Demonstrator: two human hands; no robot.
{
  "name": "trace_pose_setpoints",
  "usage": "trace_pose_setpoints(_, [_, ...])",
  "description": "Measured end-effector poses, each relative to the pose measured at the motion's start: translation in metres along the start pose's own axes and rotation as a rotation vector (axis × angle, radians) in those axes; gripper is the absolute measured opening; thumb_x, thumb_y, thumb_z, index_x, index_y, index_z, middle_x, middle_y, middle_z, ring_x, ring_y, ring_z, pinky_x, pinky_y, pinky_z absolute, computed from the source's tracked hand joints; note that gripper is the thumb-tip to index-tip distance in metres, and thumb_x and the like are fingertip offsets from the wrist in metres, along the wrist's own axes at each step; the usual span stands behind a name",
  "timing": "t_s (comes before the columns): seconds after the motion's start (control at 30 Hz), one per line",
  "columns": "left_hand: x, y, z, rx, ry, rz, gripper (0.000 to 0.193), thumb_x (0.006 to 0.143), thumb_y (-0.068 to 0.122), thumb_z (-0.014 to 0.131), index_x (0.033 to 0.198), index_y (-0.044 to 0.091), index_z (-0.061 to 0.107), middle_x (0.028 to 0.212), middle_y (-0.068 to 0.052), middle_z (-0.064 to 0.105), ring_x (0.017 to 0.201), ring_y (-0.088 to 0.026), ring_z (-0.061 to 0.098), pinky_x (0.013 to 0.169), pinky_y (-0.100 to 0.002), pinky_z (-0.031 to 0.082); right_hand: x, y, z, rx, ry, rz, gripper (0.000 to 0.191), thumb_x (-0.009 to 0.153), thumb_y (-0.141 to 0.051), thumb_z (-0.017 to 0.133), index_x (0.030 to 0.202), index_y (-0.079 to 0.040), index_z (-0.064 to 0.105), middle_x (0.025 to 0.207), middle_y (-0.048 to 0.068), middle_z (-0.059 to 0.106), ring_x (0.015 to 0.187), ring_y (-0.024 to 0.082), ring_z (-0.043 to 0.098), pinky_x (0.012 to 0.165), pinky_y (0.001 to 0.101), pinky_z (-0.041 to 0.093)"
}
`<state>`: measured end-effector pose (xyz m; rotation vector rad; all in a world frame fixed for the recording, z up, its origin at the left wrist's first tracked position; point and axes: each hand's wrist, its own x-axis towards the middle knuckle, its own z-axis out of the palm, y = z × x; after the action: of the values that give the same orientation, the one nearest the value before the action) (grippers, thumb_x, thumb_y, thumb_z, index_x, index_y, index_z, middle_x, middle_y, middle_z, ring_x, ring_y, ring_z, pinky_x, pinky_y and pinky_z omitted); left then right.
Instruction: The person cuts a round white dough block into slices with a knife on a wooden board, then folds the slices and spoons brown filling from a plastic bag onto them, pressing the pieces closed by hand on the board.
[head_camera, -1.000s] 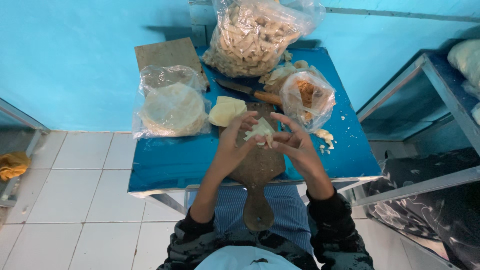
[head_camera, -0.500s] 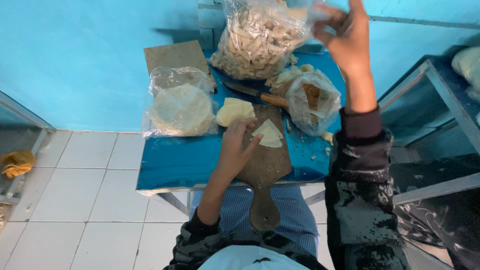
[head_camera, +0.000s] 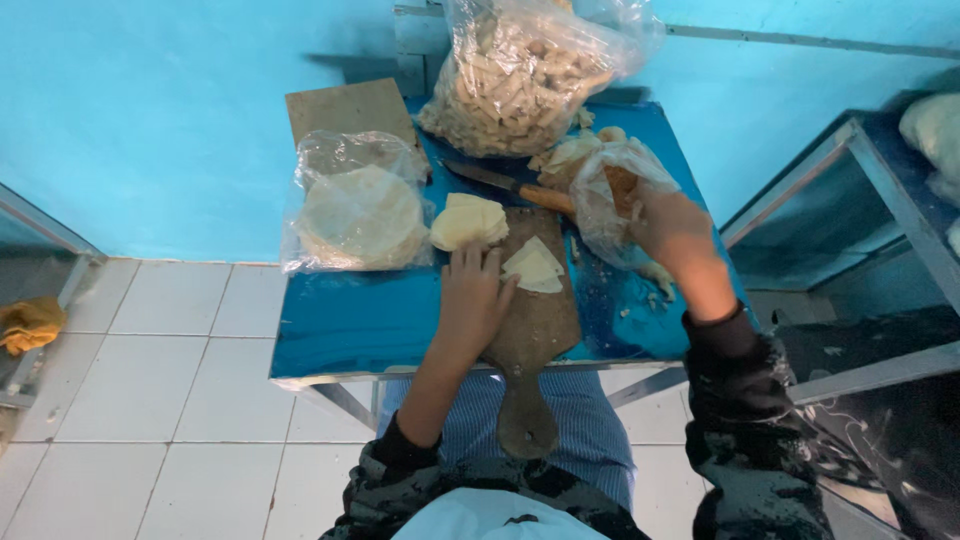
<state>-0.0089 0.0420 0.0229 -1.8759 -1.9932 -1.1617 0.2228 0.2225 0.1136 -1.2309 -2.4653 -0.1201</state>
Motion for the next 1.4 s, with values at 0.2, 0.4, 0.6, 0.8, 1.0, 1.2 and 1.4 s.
trace_pose_setpoints(0.2, [-0.002, -0.002, 0.002, 0.042, -0.031, 0.002, 0.034, 0.086, 0.025, 0.076, 0.109, 0.002, 0.067, 0.115, -0.017, 0.058, 0.109, -0.037, 0.056, 0.085, -0.05, 0.045, -0.013, -0.001, 0.029, 0.033, 0.12, 0.064, 0.031, 0.079, -0.011, 0.074, 0.11, -0.007, 0.07, 0.09, 0.023, 0.071, 0.084, 0.045, 0.068, 0.072, 0.055, 0.055])
trace_pose_setpoints(0.4, [0.001, -0.003, 0.004, 0.017, -0.051, 0.032, 0.027, 0.085, 0.019, 0.075, 0.104, 0.003, 0.066, 0.107, -0.016, 0.058, 0.107, -0.037, 0.057, 0.086, -0.051, 0.046, -0.005, -0.009, 0.024, 0.327, 0.337, -0.08, 0.042, 0.079, 0.005, 0.072, 0.119, -0.005, 0.068, 0.096, 0.021, 0.072, 0.084, 0.04, 0.071, 0.072, 0.0459, 0.058])
trace_pose_setpoints(0.6, [0.008, -0.002, 0.003, -0.058, -0.11, 0.039, 0.02, 0.083, 0.014, 0.074, 0.097, 0.006, 0.062, 0.101, -0.015, 0.061, 0.102, -0.038, 0.06, 0.082, -0.052, 0.049, 0.004, -0.019, 0.024, 0.485, 0.329, -0.153, 0.045, 0.082, 0.005, 0.071, 0.126, -0.003, 0.066, 0.105, 0.016, 0.077, 0.084, 0.028, 0.076, 0.072, 0.0352, 0.06])
trace_pose_setpoints(0.8, [0.025, -0.009, 0.001, -0.193, -0.22, 0.071, 0.028, 0.081, 0.009, 0.07, 0.105, 0.004, 0.055, 0.099, -0.019, 0.066, 0.095, -0.043, 0.064, 0.078, -0.054, 0.051, 0.005, -0.015, 0.02, 0.446, 0.308, -0.06, 0.047, 0.083, 0.002, 0.074, 0.129, -0.002, 0.065, 0.099, 0.016, 0.078, 0.079, 0.028, 0.075, 0.071, 0.0347, 0.058])
trace_pose_setpoints(1.0, [0.057, -0.02, -0.007, -0.335, -0.366, 0.186, 0.031, 0.082, 0.01, 0.07, 0.109, 0.007, 0.055, 0.083, -0.019, 0.068, 0.083, -0.041, 0.068, 0.072, -0.054, 0.052, 0.0, -0.007, 0.012, 0.475, 0.333, -0.171, 0.045, 0.082, 0.004, 0.077, 0.125, -0.003, 0.066, 0.104, 0.02, 0.077, 0.082, 0.027, 0.077, 0.071, 0.0343, 0.06])
trace_pose_setpoints(1.2, [0.054, -0.022, -0.014, -0.437, -0.423, 0.195, 0.031, 0.086, 0.012, 0.068, 0.112, 0.007, 0.052, 0.072, -0.014, 0.065, 0.073, -0.037, 0.068, 0.065, -0.051, 0.05, -0.015, 0.018, 0.006, 0.913, 0.314, 0.146, 0.039, 0.094, 0.006, 0.07, 0.131, 0.007, 0.059, 0.097, 0.023, 0.075, 0.081, 0.022, 0.077, 0.07, 0.0332, 0.064])
trace_pose_setpoints(1.4, [0.046, -0.022, -0.011, -0.445, -0.442, 0.17, 0.031, 0.089, 0.011, 0.065, 0.116, 0.008, 0.051, 0.07, -0.015, 0.063, 0.073, -0.039, 0.066, 0.064, -0.054, 0.047, -0.034, 0.042, 0.006, 1.211, 0.46, 0.27, 0.039, 0.097, 0.009, 0.067, 0.134, 0.009, 0.054, 0.097, 0.021, 0.074, 0.08, 0.023, 0.075, 0.072, 0.032, 0.063])
